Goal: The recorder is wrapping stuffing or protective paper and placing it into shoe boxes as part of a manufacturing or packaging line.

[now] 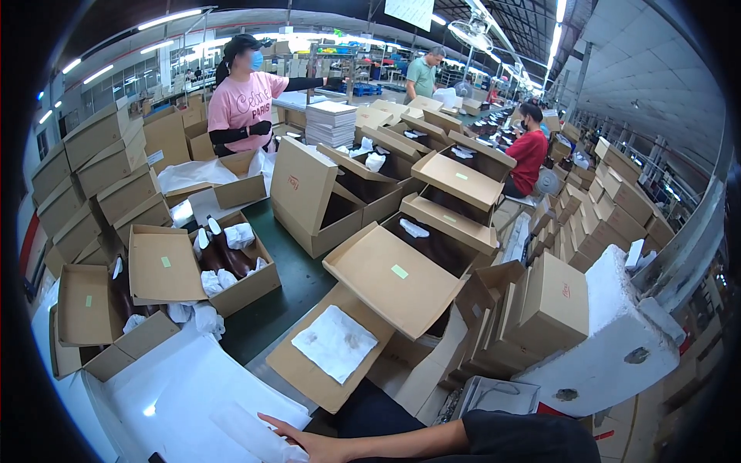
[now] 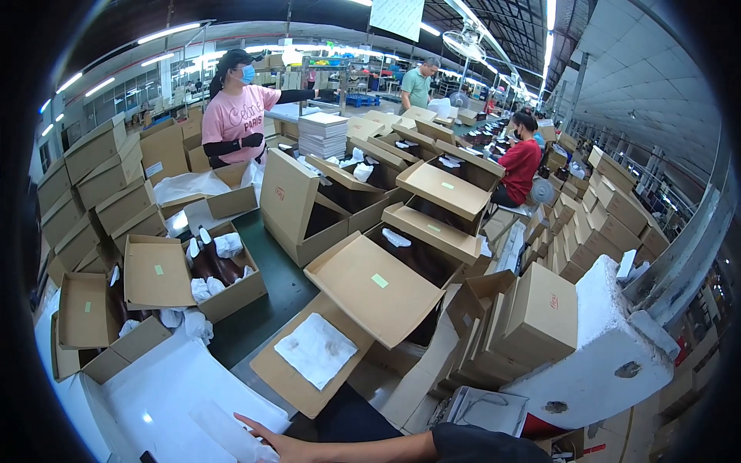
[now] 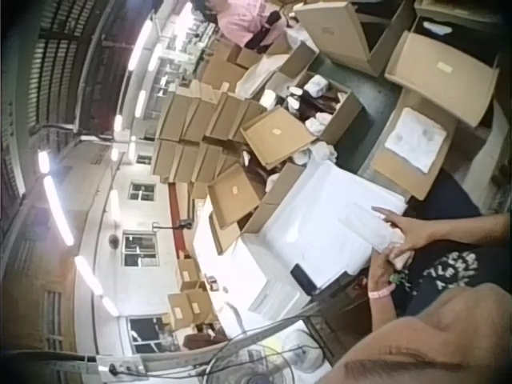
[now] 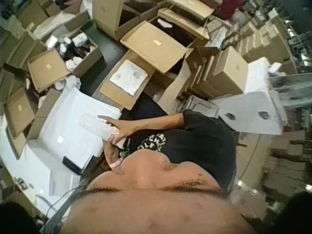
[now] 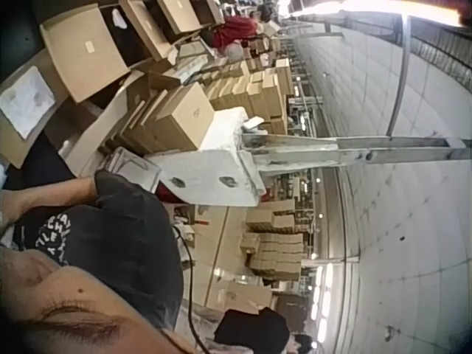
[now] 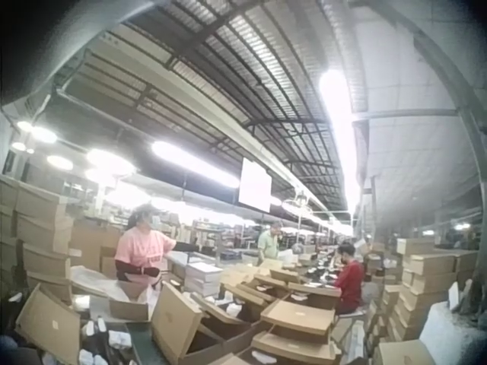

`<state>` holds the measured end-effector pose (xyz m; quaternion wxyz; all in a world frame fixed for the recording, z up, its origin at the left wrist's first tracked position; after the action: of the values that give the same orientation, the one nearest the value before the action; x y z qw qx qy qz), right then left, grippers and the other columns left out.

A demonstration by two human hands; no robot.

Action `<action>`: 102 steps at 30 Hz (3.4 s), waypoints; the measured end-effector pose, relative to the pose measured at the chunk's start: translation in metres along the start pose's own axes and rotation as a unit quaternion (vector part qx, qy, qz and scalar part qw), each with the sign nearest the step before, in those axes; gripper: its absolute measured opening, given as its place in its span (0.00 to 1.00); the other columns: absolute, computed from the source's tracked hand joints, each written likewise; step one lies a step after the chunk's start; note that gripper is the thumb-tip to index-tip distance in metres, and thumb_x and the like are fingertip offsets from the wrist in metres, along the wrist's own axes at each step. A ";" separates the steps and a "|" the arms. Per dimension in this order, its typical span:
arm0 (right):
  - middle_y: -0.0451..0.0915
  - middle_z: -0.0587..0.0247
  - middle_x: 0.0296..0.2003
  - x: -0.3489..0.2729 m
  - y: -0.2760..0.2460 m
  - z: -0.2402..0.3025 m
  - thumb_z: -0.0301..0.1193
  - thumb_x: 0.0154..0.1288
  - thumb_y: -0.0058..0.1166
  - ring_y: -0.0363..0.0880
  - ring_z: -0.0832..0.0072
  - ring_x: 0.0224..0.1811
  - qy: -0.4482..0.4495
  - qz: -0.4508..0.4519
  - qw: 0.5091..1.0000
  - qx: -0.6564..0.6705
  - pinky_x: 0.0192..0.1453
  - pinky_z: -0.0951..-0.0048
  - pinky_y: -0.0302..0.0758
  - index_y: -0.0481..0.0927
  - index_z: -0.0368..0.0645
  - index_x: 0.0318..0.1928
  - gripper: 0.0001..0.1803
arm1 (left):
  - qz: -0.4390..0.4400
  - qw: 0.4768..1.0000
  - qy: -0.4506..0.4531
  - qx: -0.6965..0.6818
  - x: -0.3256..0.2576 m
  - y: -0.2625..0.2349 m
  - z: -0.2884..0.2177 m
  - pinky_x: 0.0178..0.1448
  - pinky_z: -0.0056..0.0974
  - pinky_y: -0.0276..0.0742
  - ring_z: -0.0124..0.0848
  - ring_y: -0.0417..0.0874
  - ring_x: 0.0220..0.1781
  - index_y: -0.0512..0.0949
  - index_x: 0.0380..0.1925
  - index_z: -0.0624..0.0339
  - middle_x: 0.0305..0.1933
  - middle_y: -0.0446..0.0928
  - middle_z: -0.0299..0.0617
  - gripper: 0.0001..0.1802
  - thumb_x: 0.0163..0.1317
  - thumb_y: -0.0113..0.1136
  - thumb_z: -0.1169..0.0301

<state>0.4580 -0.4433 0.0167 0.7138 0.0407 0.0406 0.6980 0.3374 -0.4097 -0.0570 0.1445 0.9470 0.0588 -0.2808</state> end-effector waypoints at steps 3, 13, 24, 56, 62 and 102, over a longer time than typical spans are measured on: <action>0.46 0.43 0.91 0.002 -0.004 0.002 0.64 0.65 0.78 0.55 0.46 0.90 0.040 -0.025 0.999 0.003 0.90 0.44 0.60 0.35 0.51 0.93 0.76 | -0.001 1.000 0.017 -0.022 0.003 0.001 0.002 0.78 0.46 0.80 0.47 0.78 0.77 0.56 0.85 0.62 0.80 0.70 0.59 0.55 0.71 0.77 0.49; 0.53 0.40 0.88 0.001 -0.003 0.010 0.59 0.75 0.71 0.58 0.46 0.89 0.071 -0.015 0.997 0.006 0.88 0.44 0.63 0.42 0.50 0.93 0.64 | -0.026 0.992 0.075 -0.103 -0.001 0.000 0.000 0.72 0.49 0.85 0.49 0.84 0.71 0.60 0.83 0.64 0.73 0.76 0.59 0.48 0.72 0.75 0.58; 0.72 0.50 0.79 0.016 -0.017 -0.030 0.58 0.79 0.67 0.71 0.63 0.80 0.187 0.002 0.971 0.149 0.85 0.56 0.67 0.53 0.54 0.91 0.54 | -0.054 0.970 0.140 -0.189 -0.011 0.006 -0.013 0.65 0.52 0.90 0.50 0.90 0.65 0.64 0.80 0.65 0.65 0.84 0.58 0.42 0.73 0.74 0.68; 0.47 0.50 0.93 -0.019 0.004 0.056 0.61 0.91 0.35 0.30 0.44 0.96 -0.136 -0.013 0.916 -0.378 0.93 0.31 0.26 0.52 0.47 0.92 0.45 | -0.172 0.927 0.202 -0.267 -0.005 -0.024 -0.014 0.70 0.50 0.86 0.47 0.86 0.65 0.79 0.68 0.63 0.68 0.82 0.52 0.23 0.84 0.58 0.59; 0.46 0.47 0.93 -0.015 0.010 0.053 0.59 0.92 0.36 0.32 0.43 0.96 -0.148 -0.060 0.914 -0.373 0.93 0.31 0.28 0.54 0.48 0.92 0.42 | -0.210 0.918 0.240 -0.234 -0.002 -0.046 -0.004 0.72 0.51 0.85 0.48 0.85 0.67 0.78 0.69 0.63 0.70 0.81 0.52 0.25 0.85 0.57 0.56; 0.59 0.44 0.88 -0.003 0.016 0.038 0.56 0.93 0.39 0.54 0.48 0.91 -0.184 -0.138 0.948 -0.220 0.91 0.45 0.53 0.56 0.43 0.90 0.41 | -0.364 0.829 0.223 -0.362 -0.012 -0.013 -0.044 0.85 0.53 0.70 0.49 0.74 0.81 0.66 0.84 0.56 0.81 0.71 0.54 0.47 0.84 0.42 0.30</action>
<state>0.4468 -0.4464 0.0558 0.7896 0.0042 -0.2412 0.5641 0.3472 -0.3838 -0.0182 0.3468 0.7739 0.5273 -0.0529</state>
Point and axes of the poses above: each hand's wrist, its own x-axis towards the middle knuckle, its own y-axis out of the palm, z = x × y, the point moved 9 cm from there along x, towards the middle knuckle
